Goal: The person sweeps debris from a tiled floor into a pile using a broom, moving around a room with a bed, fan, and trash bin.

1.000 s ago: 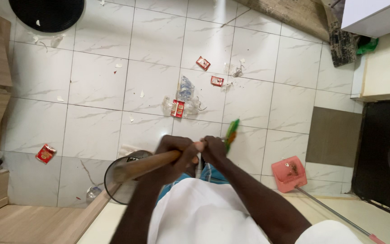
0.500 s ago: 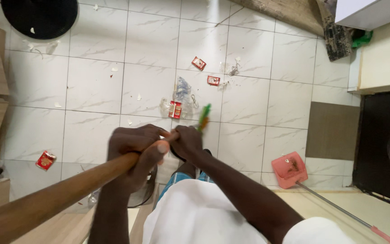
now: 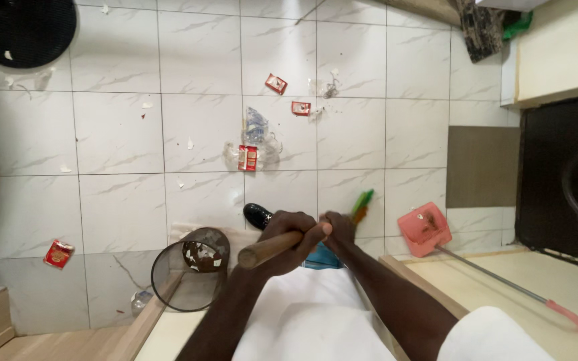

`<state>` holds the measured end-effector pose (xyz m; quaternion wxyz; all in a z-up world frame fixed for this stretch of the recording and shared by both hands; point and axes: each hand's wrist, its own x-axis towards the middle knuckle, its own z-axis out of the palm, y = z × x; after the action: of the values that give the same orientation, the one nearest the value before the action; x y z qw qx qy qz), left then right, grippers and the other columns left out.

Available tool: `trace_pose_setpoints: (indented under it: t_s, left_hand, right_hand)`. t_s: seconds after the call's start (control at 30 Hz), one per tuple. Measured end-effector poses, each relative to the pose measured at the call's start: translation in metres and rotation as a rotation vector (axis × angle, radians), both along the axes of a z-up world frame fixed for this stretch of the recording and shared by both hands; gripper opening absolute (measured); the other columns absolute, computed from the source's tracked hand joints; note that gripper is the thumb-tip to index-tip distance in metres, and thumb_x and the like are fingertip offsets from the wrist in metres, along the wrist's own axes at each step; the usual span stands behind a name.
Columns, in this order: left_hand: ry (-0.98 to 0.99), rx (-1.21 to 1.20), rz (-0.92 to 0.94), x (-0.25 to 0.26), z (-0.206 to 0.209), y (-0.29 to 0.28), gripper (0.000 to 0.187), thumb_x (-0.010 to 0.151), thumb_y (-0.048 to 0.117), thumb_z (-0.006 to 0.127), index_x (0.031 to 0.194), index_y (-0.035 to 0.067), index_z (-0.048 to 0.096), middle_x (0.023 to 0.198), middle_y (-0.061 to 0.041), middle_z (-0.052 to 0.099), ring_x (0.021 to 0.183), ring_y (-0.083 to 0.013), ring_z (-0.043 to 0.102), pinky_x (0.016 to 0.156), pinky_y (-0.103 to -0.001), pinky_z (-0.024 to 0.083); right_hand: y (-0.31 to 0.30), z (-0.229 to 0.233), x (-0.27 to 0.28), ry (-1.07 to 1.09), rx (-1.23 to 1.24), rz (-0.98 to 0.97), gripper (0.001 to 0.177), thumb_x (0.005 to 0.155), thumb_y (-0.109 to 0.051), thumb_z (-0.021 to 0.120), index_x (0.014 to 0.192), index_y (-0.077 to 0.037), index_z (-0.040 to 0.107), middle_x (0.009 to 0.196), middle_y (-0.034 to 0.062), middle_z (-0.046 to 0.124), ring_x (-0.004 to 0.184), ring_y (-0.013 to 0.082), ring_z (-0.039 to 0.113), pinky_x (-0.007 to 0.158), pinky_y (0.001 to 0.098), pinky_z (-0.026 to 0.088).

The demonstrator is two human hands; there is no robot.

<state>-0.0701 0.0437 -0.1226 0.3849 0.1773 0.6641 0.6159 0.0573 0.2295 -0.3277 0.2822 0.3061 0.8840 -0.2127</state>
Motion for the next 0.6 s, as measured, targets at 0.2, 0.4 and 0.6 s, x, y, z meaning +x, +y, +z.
trace_pose_setpoints:
  t_s: [0.2, 0.4, 0.6]
  left_hand:
    - [0.133, 0.083, 0.064, -0.035, 0.044, -0.023, 0.042, 0.102, 0.024, 0.063, 0.065, 0.003, 0.065, 0.052, -0.003, 0.059, 0.045, -0.0094, 0.054, 0.045, -0.029, 0.044]
    - [0.257, 0.096, 0.079, -0.048, 0.083, -0.032, 0.040, 0.103, 0.021, 0.064, 0.068, 0.001, 0.065, 0.058, -0.007, 0.063, 0.048, -0.0107, 0.050, 0.048, -0.028, 0.042]
    - [0.219, 0.235, 0.166, -0.041, 0.092, -0.022, 0.035, 0.103, 0.023, 0.064, 0.077, 0.000, 0.071, 0.058, -0.004, 0.065, 0.049, -0.0086, 0.055, 0.058, -0.028, 0.050]
  right_hand:
    - [-0.035, -0.003, -0.050, 0.378, -0.109, 0.013, 0.029, 0.090, -0.037, 0.067, 0.083, -0.009, 0.069, 0.080, 0.0144, 0.072, 0.078, 0.0350, 0.070, 0.074, 0.0488, 0.055]
    - [-0.065, 0.030, -0.101, 0.525, -0.292, -0.002, 0.028, 0.093, -0.035, 0.063, 0.081, -0.009, 0.068, 0.078, 0.0160, 0.071, 0.075, 0.0361, 0.071, 0.072, 0.0497, 0.055]
    - [-0.048, 0.075, -0.075, 0.438, -0.180, 0.033, 0.032, 0.094, -0.035, 0.060, 0.081, -0.007, 0.070, 0.080, 0.0217, 0.071, 0.087, 0.0432, 0.067, 0.077, 0.0566, 0.052]
